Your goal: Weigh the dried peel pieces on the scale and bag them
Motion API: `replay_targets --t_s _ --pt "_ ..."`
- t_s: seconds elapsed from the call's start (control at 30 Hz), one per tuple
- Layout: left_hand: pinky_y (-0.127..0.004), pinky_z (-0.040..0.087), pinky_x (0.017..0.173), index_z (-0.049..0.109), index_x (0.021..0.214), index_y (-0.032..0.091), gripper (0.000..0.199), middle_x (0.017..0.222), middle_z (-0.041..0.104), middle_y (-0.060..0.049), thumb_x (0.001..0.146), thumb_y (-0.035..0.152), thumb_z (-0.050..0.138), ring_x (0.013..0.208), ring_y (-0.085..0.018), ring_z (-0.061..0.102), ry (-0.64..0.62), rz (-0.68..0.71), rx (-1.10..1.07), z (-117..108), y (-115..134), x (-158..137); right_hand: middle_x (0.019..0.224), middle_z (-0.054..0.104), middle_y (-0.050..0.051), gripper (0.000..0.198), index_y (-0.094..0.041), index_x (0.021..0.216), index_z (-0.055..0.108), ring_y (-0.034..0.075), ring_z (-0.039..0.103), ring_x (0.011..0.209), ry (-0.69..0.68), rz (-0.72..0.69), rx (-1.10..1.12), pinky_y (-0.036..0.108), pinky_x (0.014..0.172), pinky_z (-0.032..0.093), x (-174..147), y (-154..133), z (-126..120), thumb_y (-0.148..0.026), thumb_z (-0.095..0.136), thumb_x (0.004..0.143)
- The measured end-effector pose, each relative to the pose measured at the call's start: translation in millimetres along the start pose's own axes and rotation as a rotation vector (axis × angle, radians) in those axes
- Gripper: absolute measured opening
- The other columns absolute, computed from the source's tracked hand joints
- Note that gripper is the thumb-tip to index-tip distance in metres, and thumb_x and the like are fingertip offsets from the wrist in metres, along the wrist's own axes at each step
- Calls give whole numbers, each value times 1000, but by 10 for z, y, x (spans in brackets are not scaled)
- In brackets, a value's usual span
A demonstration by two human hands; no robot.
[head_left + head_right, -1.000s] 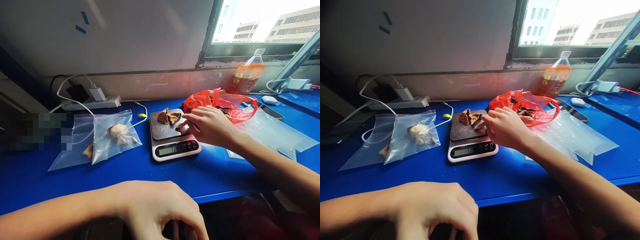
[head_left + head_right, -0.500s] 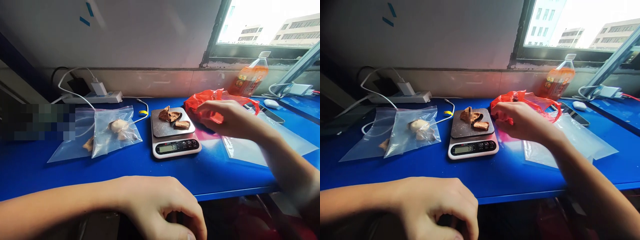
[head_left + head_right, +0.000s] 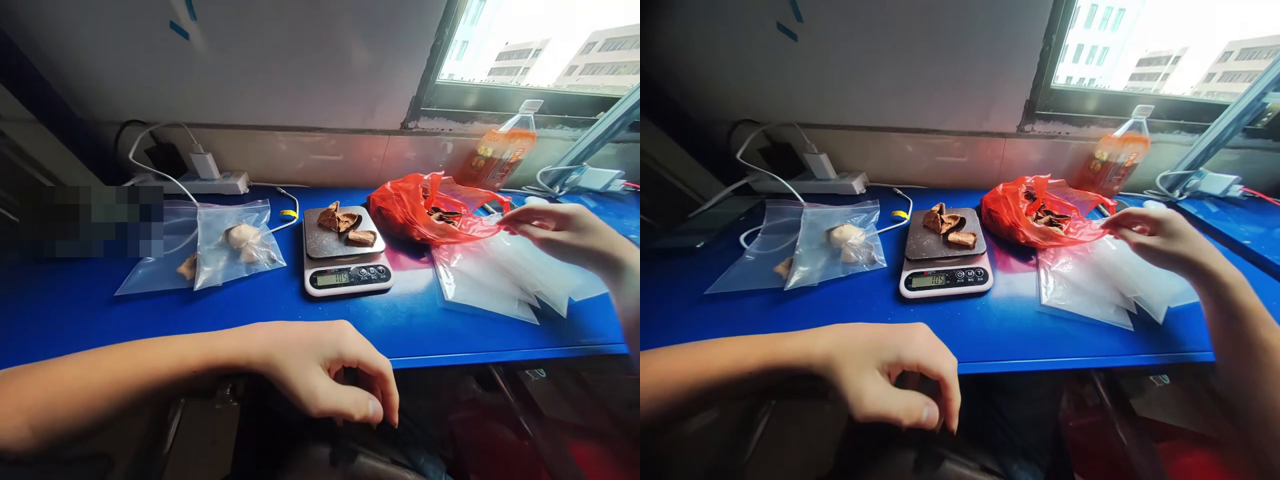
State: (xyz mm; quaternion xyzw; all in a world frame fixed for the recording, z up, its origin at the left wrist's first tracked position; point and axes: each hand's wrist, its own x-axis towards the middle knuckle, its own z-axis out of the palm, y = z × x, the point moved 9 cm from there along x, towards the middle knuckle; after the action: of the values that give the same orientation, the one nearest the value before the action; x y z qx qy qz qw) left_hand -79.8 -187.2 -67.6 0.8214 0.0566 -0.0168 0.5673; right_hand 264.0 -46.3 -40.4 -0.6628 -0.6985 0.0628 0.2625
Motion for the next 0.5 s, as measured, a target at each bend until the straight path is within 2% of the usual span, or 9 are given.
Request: replay_targets --t_s 0.07,0.13,0.27,0.33,0.43,0.5 --pt "-20 49 66 67 103 6 27 93 71 -12 89 24 53 78 -16 64 16 0 6 3 -4 -2 99 71 12 34 -20 94 70 16 64 85 -3 52 81 32 73 48 102 144 106 -4 52 70" --pt "-20 49 66 68 102 7 26 93 71 -12 88 25 54 79 -16 64 18 8 8 5 -2 -7 103 69 13 38 -20 95 67 17 64 89 -22 43 100 31 76 48 196 235 243 -1 51 66" --pt "-19 48 65 68 101 8 27 94 71 -12 89 27 53 81 -17 65 3 31 -11 -1 5 -16 99 68 13 37 -22 96 59 16 60 70 134 100 12 31 62 46 278 456 253 -8 62 62" --pt "-19 48 65 69 99 9 26 92 71 -11 88 27 54 81 -16 64 4 44 -8 -7 13 -20 100 68 13 37 -23 99 58 16 59 70 147 87 -11 30 60 44 273 479 256 -11 63 64" --pt "-18 48 64 69 97 10 23 88 71 -10 87 24 54 76 -15 63 19 35 -22 -14 5 -25 97 68 11 34 -24 99 59 18 60 75 87 -2 -37 31 67 45 259 405 303 -14 62 66" --pt "-18 48 64 70 94 9 23 86 70 -10 87 24 54 75 -15 63 32 44 -36 -16 14 -24 89 68 9 31 -25 93 60 17 57 67 97 -24 -91 32 67 44 257 376 291 -14 65 65"
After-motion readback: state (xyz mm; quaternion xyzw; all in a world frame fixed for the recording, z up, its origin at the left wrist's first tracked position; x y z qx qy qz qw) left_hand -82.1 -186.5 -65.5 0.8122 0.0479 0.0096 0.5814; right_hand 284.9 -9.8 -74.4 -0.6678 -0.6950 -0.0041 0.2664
